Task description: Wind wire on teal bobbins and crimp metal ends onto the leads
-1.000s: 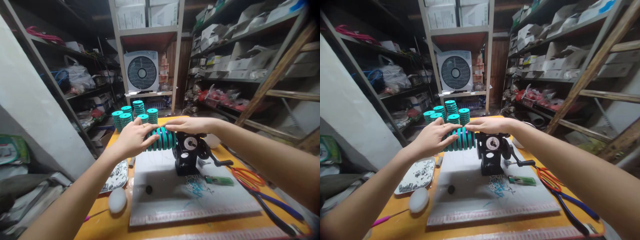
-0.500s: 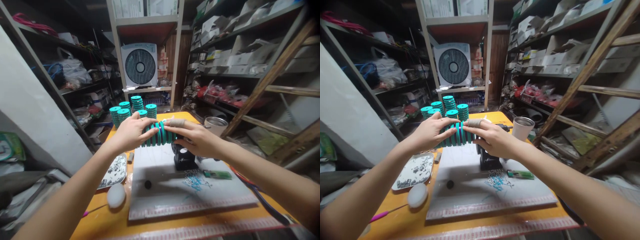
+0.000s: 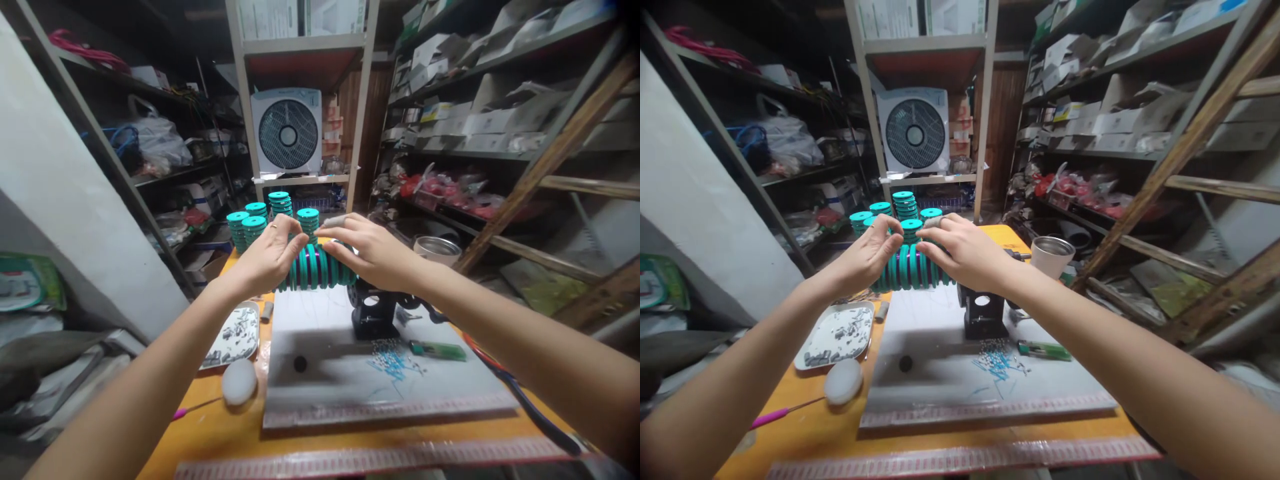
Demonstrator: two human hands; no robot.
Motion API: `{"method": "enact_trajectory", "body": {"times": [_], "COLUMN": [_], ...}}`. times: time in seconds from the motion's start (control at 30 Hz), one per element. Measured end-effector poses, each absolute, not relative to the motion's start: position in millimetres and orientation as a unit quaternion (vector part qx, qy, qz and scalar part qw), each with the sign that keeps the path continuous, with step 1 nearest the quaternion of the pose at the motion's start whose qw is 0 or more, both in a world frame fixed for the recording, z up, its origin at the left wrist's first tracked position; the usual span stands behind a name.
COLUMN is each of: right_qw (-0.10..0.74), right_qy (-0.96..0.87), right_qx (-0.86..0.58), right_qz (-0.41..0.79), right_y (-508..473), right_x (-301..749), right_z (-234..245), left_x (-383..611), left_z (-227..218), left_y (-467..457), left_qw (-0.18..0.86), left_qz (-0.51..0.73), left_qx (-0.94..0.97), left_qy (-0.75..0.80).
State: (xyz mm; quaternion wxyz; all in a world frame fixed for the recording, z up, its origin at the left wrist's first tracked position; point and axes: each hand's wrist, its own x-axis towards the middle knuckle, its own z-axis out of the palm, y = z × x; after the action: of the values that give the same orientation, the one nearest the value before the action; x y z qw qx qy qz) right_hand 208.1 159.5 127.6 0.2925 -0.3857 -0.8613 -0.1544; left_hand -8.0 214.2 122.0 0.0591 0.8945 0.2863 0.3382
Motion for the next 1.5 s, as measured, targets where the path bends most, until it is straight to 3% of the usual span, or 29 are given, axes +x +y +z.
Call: {"method": "enact_trajectory", "body": {"times": [0.27, 0.37, 0.47, 0.57, 0.67, 0.77, 0.9, 1.13, 1.5], "right_qw": [0.095, 0.068, 0.063, 0.069, 0.076, 0.078, 0.078, 0.101, 0.112], "right_qy": [-0.898, -0.898, -0.892, -0.892, -0.891, -0.890, -0.893, -0.892, -0.888], "right_qx": [-0.429, -0.434, -0.448, -0.446, -0.445, -0.445, -0.439, -0.439, -0.443], "right_qz": [-0.029, -0.008, -0.016, -0.032, -0.044, -0.053, -0.051, -0.044, -0.041], "right_y": [189, 192, 194, 194, 194, 194, 195, 193, 192], "right_x": [151, 147, 147, 148, 149, 149, 149, 149, 148], "right_z": [151, 151, 150, 147, 144, 143, 142, 141, 138], "left_x": [-26, -33, -48, -59, -54, -39, -37, -57, -22], "left_z": [105, 98, 90, 71, 36, -3, -19, 35, 46], "left_y": [215, 211, 194, 161, 126, 110, 121, 182, 187], "left_qw": [0.315, 0.344, 0.275, 0.190, 0.213, 0.261, 0.357, 0.392, 0.536], "left_qz": [0.536, 0.557, 0.613, 0.519, 0.283, 0.234, 0.359, 0.583, 0.695], "left_qx": [0.738, 0.718, 0.685, 0.737, 0.859, 0.875, 0.775, 0.557, 0.376], "left_qy": [0.262, 0.237, 0.281, 0.388, 0.370, 0.333, 0.378, 0.444, 0.296]}}
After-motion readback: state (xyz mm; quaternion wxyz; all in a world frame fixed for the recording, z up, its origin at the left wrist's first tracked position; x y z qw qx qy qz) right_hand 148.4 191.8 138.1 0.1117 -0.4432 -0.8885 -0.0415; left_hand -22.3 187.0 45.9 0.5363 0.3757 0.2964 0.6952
